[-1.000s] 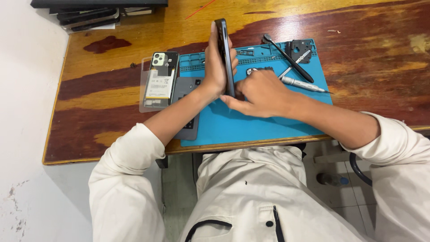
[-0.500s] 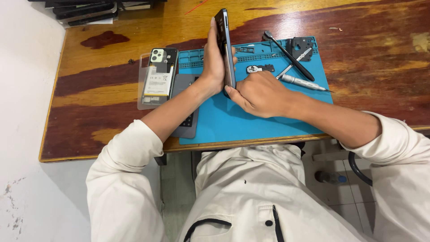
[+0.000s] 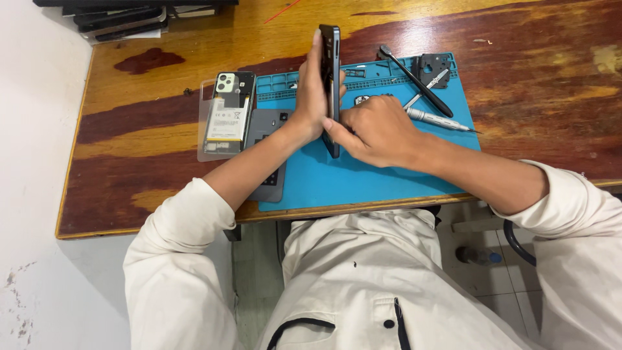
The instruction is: The person reassembles a disassembled smartphone on a blue mat. They use tweezers and a screwdriver to place internal components, connect ribbon cables, and install the battery. The person then fits the back cover and secures screws.
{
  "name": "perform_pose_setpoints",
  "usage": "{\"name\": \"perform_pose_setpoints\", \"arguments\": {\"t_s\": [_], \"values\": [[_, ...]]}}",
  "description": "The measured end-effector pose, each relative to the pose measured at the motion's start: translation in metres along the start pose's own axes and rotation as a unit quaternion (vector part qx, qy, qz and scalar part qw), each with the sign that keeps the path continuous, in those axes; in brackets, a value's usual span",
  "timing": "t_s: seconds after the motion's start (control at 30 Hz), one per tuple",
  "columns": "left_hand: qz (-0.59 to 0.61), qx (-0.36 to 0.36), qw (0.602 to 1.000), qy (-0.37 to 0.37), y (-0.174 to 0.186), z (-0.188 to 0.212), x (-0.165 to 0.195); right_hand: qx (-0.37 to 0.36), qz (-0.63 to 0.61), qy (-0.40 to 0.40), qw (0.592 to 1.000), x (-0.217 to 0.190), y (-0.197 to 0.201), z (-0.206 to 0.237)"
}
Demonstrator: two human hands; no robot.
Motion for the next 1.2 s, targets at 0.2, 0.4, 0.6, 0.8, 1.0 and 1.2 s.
{"name": "perform_pose_setpoints", "arguments": {"t_s": [0.2,0.4,0.6,0.8,1.0,1.2], "values": [[-0.068,0.025,0.997,-0.037,-0.002,0.005,0.004,0.017,0.007,0.004,1.0,0.008,-0.004,0.006],[-0.038,0.033,0.999,-0.017,0.0,0.002,0.003,0.024,-0.035,-0.078,0.996,0.027,-0.007,0.005],[0.048,0.046,0.997,0.027,0.014,0.002,0.015,0.113,-0.148,-0.185,0.965,0.051,0.0,-0.007],[-0.074,0.027,0.995,-0.053,0.019,0.014,0.03,0.166,-0.192,-0.191,0.948,0.058,0.012,-0.007],[-0.152,0.003,0.981,-0.117,0.024,0.017,0.038,0.202,-0.155,-0.135,0.958,0.053,0.015,-0.005],[-0.166,-0.022,0.982,-0.085,0.025,0.016,0.04,0.165,-0.234,-0.158,0.945,0.058,0.013,-0.005]]}}
Point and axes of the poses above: each hand's wrist, its own z-axis away from the middle knuckle, its own y-axis out of the back of the hand, x = y × z, the point moved 3 cm from there along -z, towards the middle knuckle, and after that the axes turned 12 degrees about y, right-handed, at the moved point
